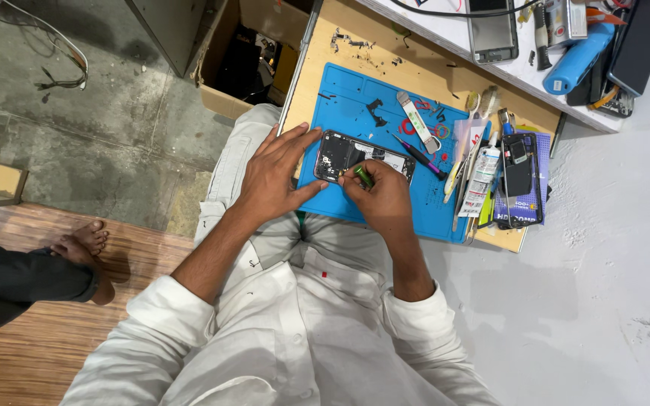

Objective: The person uses a green screwdriver to remove screws from the back of a disassembled smartphone. After removing the screws, the person picks up the phone and peels off a protective film from the back cover.

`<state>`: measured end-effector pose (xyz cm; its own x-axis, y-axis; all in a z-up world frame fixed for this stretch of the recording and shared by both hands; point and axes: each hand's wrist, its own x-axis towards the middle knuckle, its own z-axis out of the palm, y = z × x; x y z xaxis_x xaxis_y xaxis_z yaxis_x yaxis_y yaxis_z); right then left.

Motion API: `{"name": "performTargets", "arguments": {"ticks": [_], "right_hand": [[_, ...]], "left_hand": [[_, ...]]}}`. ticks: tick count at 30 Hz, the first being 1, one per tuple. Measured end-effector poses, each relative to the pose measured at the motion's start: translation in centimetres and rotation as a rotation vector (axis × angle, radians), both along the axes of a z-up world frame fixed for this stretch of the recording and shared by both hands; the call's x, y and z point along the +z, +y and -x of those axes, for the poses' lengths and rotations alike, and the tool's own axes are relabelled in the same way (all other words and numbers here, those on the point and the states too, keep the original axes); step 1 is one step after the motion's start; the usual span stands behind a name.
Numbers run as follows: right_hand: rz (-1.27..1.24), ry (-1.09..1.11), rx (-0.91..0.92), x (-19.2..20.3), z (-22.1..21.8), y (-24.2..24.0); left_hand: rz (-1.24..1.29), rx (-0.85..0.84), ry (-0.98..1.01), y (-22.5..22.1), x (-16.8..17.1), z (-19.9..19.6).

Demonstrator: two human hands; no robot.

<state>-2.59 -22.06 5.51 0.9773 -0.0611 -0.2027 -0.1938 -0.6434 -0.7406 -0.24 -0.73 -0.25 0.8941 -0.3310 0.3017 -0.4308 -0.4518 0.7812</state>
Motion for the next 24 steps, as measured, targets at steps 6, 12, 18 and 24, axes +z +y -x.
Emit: {"name": "performTargets", "arguments": {"ticks": [6, 12, 18, 24], "right_hand": [[0.055, 0.029, -0.063, 0.0, 0.0, 0.4], [0.074, 0.084, -0.08, 0.1, -0.5, 0.5], [0.124, 0.106, -0.048, 0.2, -0.8, 0.3], [-0.29, -0.004, -0.093, -0.9, 0.3, -1.3]], "left_hand": [[0.003, -0.004, 0.016, 0.0, 0.0, 0.0], [0.005, -0.011, 0.013, 0.1, 0.1, 0.0], [-0.015, -0.011, 0.055, 0.0, 0.3, 0.0], [-0.021, -0.011, 0.035, 0.1, 0.1, 0.0]]}}
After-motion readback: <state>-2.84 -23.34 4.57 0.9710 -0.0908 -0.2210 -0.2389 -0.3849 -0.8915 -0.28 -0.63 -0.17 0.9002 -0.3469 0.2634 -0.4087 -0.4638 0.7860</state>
